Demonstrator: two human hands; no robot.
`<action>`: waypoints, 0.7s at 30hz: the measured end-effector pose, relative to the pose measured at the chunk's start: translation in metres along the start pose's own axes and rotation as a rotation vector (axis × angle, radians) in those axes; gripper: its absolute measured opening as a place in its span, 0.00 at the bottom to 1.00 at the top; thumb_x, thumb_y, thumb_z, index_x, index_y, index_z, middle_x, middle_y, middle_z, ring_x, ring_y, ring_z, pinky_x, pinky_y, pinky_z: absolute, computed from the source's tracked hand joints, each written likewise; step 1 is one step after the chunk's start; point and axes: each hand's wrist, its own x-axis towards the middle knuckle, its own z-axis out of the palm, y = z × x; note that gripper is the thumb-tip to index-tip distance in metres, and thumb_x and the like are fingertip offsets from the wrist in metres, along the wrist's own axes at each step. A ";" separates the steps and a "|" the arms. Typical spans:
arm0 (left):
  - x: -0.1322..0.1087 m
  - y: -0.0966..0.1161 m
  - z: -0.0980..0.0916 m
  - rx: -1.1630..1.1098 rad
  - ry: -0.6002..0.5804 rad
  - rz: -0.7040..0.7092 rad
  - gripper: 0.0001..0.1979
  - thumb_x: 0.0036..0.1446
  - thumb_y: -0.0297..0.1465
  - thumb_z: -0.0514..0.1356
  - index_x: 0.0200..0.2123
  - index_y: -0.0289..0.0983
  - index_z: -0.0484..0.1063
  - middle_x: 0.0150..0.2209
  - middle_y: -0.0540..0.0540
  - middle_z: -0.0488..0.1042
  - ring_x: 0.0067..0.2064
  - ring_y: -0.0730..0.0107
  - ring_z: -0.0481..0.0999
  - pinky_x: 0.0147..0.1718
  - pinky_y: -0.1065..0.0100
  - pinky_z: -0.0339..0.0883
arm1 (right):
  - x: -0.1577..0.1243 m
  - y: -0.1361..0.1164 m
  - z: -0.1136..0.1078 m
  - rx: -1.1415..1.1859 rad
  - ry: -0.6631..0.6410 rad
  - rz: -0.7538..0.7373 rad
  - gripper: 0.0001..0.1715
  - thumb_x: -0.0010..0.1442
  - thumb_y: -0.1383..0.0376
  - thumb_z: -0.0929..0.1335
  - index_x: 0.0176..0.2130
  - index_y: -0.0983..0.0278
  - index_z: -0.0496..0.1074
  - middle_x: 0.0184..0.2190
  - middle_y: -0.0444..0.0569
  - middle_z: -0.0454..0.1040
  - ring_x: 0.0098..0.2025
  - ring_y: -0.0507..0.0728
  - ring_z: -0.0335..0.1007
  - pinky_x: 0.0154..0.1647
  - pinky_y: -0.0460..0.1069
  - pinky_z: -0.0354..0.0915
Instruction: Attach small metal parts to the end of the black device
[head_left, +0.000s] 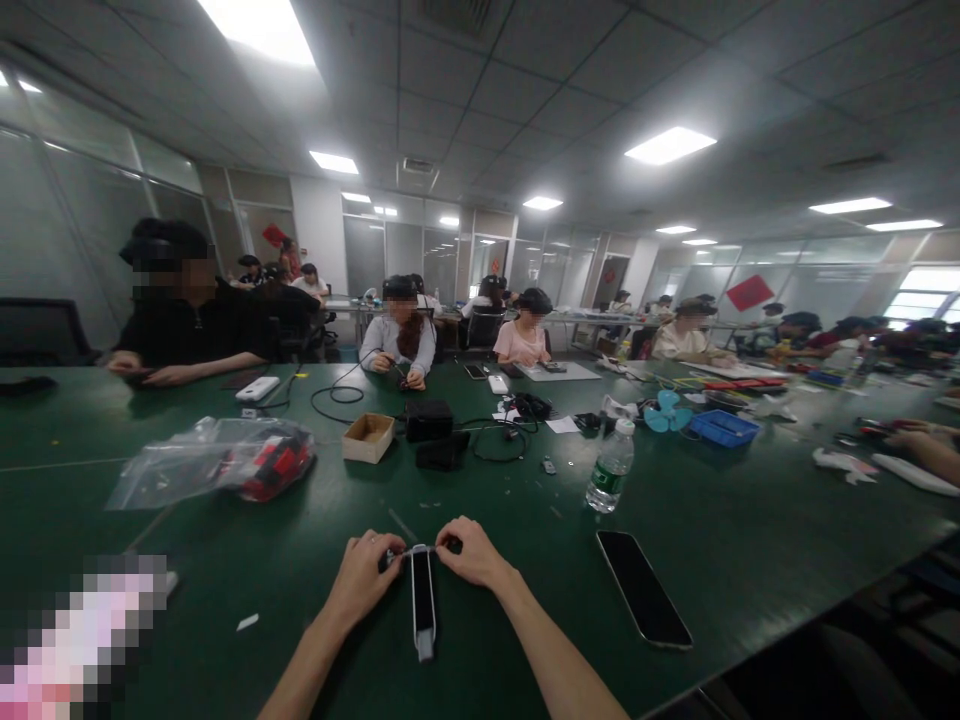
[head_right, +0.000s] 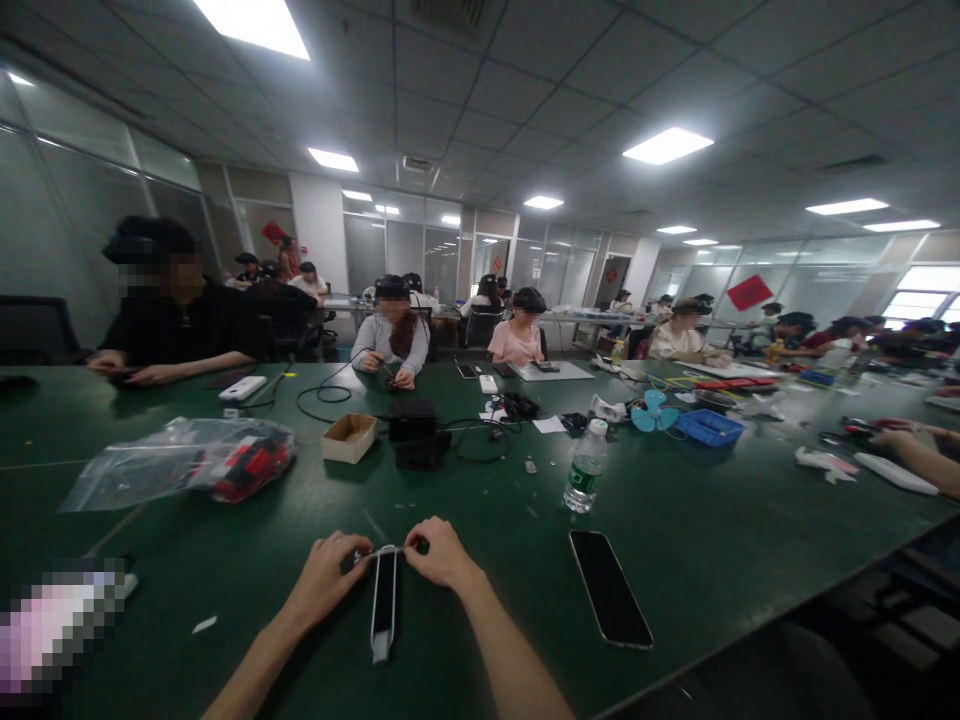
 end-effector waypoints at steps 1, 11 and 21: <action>0.000 -0.001 0.000 0.000 0.005 0.000 0.09 0.57 0.33 0.55 0.37 0.42 0.75 0.36 0.48 0.77 0.41 0.61 0.72 0.41 0.62 0.60 | 0.000 0.002 0.002 0.006 0.005 -0.008 0.05 0.56 0.66 0.67 0.33 0.61 0.75 0.33 0.44 0.75 0.38 0.54 0.66 0.40 0.48 0.61; -0.002 0.002 -0.001 -0.023 0.010 0.009 0.09 0.58 0.32 0.54 0.37 0.41 0.74 0.37 0.47 0.76 0.40 0.62 0.72 0.41 0.62 0.59 | 0.022 0.074 -0.004 -0.076 0.393 0.169 0.13 0.60 0.63 0.62 0.35 0.63 0.74 0.33 0.49 0.75 0.37 0.56 0.69 0.38 0.48 0.63; -0.005 0.005 -0.003 -0.043 -0.004 0.007 0.09 0.57 0.29 0.53 0.37 0.40 0.73 0.38 0.47 0.75 0.40 0.64 0.70 0.41 0.63 0.59 | 0.053 0.169 -0.055 -0.468 0.578 0.651 0.17 0.59 0.64 0.60 0.44 0.67 0.72 0.42 0.59 0.74 0.47 0.64 0.66 0.43 0.53 0.59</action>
